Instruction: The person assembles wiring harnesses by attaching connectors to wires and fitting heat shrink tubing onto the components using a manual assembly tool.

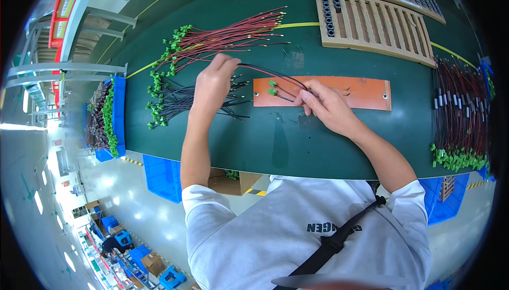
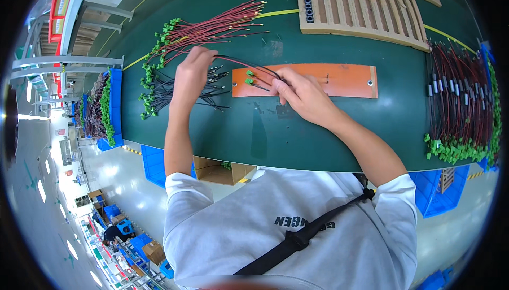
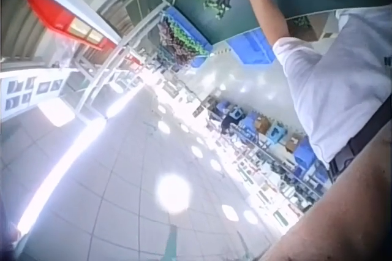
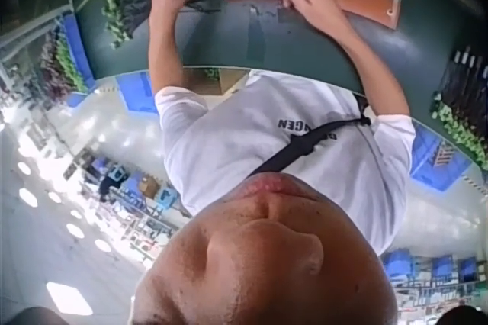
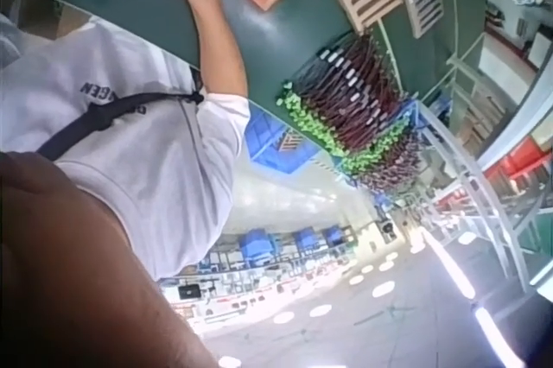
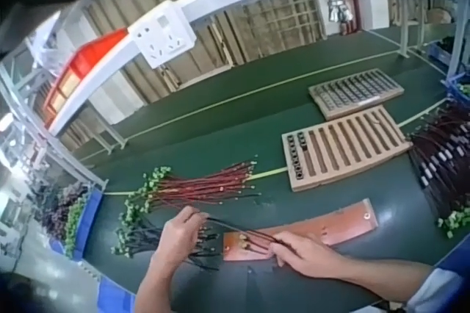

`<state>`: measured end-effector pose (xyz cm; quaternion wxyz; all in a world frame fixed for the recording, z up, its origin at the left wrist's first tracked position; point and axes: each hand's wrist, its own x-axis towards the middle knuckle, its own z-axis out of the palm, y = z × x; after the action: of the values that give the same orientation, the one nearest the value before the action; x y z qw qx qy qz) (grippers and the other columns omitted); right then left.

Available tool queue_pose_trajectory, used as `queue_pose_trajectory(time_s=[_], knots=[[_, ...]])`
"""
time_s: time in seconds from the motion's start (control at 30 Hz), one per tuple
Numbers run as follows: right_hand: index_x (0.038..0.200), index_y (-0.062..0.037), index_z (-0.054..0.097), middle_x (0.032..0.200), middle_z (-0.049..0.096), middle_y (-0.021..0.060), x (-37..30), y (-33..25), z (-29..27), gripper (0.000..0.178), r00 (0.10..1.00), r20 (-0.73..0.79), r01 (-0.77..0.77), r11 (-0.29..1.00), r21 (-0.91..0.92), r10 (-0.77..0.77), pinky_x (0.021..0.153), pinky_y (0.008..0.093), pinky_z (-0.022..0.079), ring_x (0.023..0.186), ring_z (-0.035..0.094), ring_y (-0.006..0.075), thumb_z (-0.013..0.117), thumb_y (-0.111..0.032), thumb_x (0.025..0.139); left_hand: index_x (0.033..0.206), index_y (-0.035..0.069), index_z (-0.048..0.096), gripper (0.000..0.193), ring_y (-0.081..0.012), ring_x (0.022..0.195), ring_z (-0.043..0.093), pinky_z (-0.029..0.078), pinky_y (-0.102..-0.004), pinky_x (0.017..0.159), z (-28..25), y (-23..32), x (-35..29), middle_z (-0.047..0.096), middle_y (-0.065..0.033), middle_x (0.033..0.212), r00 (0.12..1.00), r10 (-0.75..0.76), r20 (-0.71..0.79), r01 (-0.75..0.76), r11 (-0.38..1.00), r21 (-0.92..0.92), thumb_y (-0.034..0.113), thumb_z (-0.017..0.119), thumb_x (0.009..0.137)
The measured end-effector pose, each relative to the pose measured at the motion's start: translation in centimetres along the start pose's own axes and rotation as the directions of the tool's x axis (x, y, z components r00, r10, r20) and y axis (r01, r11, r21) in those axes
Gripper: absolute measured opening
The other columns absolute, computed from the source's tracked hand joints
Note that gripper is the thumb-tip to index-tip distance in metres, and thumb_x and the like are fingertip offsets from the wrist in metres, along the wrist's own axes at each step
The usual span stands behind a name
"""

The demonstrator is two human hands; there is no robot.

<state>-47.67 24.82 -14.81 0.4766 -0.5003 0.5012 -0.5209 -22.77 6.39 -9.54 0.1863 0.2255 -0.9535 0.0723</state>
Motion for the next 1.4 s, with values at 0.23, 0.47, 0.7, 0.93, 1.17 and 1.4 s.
queue_pose_trajectory(time_s=[0.23,0.47,0.7,0.93,1.17,1.4], knots=[[0.115,0.0008,0.067,0.083,0.067,0.0056,0.6,1.8,0.2,0.022,0.994,-0.07,0.067,0.977,-0.203,-0.083,0.064,0.0306,0.049,0.069,0.062,0.0127,0.059,-0.019,0.107,0.104,-0.004,0.07,0.007,-0.0189,0.082,0.075,0.06,-0.0275,0.075,-0.3,5.6,-0.7,0.075,-0.0125,0.098,0.771,-0.379,0.511,0.525,-0.075,-0.848,-0.005,0.068,0.097],[0.119,-0.001,0.067,0.09,0.067,0.0029,1.3,0.5,-1.1,0.025,0.974,-0.028,-0.207,0.929,0.307,0.226,0.063,0.0236,0.051,0.069,0.061,0.0074,0.058,-0.022,0.109,0.108,-0.002,0.061,0.018,-0.0253,0.094,0.077,0.064,-0.0329,0.084,2.7,9.5,-0.9,0.072,-0.0161,0.105,0.808,-0.377,0.453,0.339,-0.331,-0.881,-0.01,0.069,0.094],[0.119,0.0009,0.066,0.092,0.066,0.0042,1.3,-0.2,-1.1,0.027,0.953,-0.028,-0.269,0.881,0.39,0.303,0.063,0.0244,0.055,0.07,0.065,0.0086,0.058,-0.023,0.109,0.104,0.001,0.058,0.018,-0.0269,0.096,0.076,0.063,-0.0349,0.086,3.5,10.6,-1.0,0.071,-0.0169,0.107,0.807,-0.442,0.391,0.262,-0.325,-0.909,-0.009,0.069,0.094],[0.118,0.003,0.065,0.094,0.066,0.0051,1.2,0.4,-1.3,0.03,0.959,-0.02,-0.25,0.872,0.422,0.284,0.065,0.0254,0.057,0.072,0.067,0.0093,0.059,-0.024,0.108,0.103,-0.004,0.056,0.018,-0.0301,0.103,0.074,0.064,-0.0399,0.093,3.9,11.3,-1.7,0.07,-0.0208,0.11,0.861,-0.432,0.27,0.174,-0.247,-0.953,-0.014,0.067,0.093],[0.117,0.0045,0.066,0.093,0.068,0.0071,1.2,0.6,-1.2,0.032,0.963,-0.017,-0.232,0.86,0.455,0.269,0.067,0.0258,0.059,0.074,0.068,0.0106,0.061,-0.026,0.107,0.102,-0.005,0.058,0.015,-0.0295,0.105,0.075,0.063,-0.0378,0.092,3.9,12.2,-2.0,0.071,-0.022,0.111,0.859,-0.477,0.188,0.166,-0.089,-0.982,-0.015,0.066,0.094],[0.115,0.0027,0.067,0.093,0.068,0.0065,1.2,0.8,-1.3,0.032,0.961,-0.023,-0.234,0.856,0.462,0.275,0.068,0.0253,0.059,0.075,0.069,0.0109,0.062,-0.028,0.107,0.099,-0.005,0.061,0.014,-0.0284,0.103,0.075,0.063,-0.0375,0.091,4.2,12.6,-1.6,0.073,-0.0223,0.108,0.832,-0.539,0.131,0.114,-0.065,-0.991,-0.014,0.07,0.092]])
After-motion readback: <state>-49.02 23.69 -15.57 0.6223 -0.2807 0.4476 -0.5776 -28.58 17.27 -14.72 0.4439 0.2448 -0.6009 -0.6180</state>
